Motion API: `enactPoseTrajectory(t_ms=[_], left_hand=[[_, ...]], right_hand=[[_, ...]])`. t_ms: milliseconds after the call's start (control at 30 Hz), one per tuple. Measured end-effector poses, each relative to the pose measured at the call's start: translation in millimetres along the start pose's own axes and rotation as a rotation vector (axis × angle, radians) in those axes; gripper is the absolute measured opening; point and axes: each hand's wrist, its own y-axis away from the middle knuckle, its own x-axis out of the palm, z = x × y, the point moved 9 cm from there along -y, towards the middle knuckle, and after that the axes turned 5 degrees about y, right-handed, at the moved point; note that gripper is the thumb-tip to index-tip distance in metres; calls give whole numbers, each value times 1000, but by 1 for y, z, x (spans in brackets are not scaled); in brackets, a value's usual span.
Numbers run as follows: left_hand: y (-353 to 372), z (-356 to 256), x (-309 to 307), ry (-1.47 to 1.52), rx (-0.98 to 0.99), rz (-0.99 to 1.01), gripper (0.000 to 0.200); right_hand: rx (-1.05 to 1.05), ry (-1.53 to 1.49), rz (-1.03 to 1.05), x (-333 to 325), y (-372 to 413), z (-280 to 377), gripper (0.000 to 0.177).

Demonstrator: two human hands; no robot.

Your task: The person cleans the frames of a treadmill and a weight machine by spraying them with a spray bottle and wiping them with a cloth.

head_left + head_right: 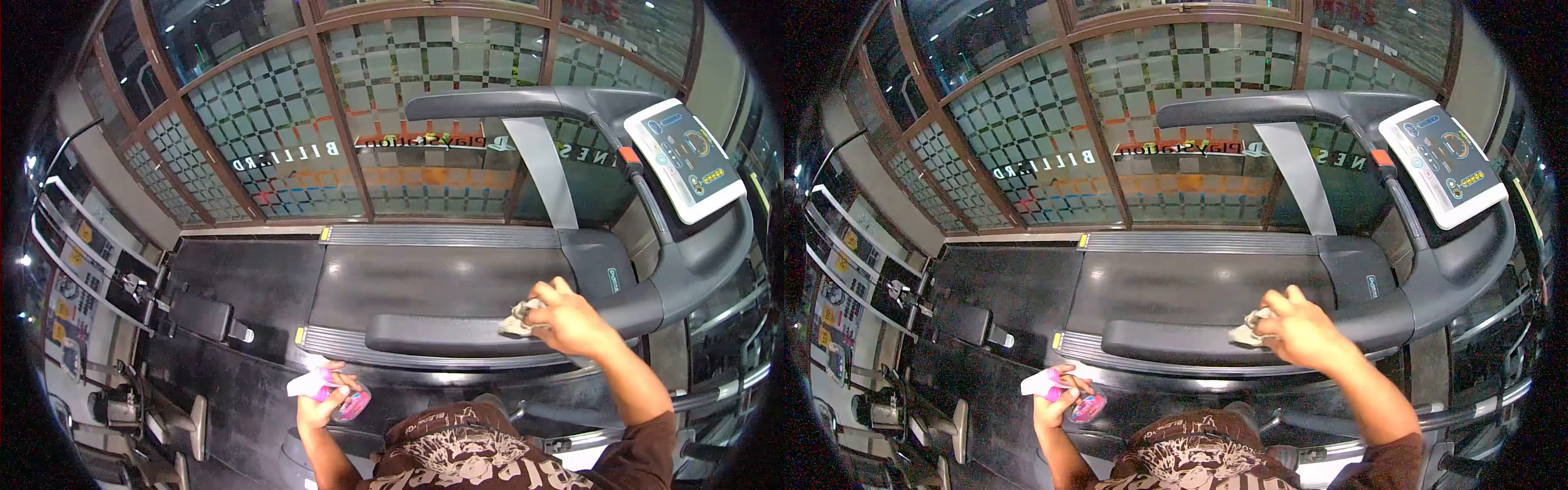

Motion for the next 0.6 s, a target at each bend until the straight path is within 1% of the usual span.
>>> enactPoseTrajectory(t_ms=[33,67,133,200,267,333,400,467,500,533,600], left_hand=[[3,-1,-3,1,-5,-11,44],[5,-2,-5,3,-10,-21,44],[6,-5,-3,-3,10,-5,46],[6,-5,-2,5,28,6,45],[3,-8,3,-9,47,13,46],[2,-10,8,-53,70,34,48],[0,-16,16,-20,88,27,47],[-2,-22,25,50,103,25,43],[-2,-19,25,-37,94,33,50],[-2,-18,26,-30,99,31,50],[-2,-18,29,-21,101,28,50]], right_hand=[[1,21,-34,6,-5,8,18],[-23,18,-122,10,-14,21,17],[-23,-17,-233,27,-39,46,15],[-32,-19,-267,42,-70,78,9],[-117,-25,-397,50,-98,113,7],[-199,-76,-449,55,-122,140,9],[-283,-84,-486,63,-137,162,10],[-360,-48,-517,64,-134,171,11],[-399,-9,-531,62,-132,175,12],[-439,29,-546,60,-129,178,13],[-520,41,-481,59,-117,174,15]])
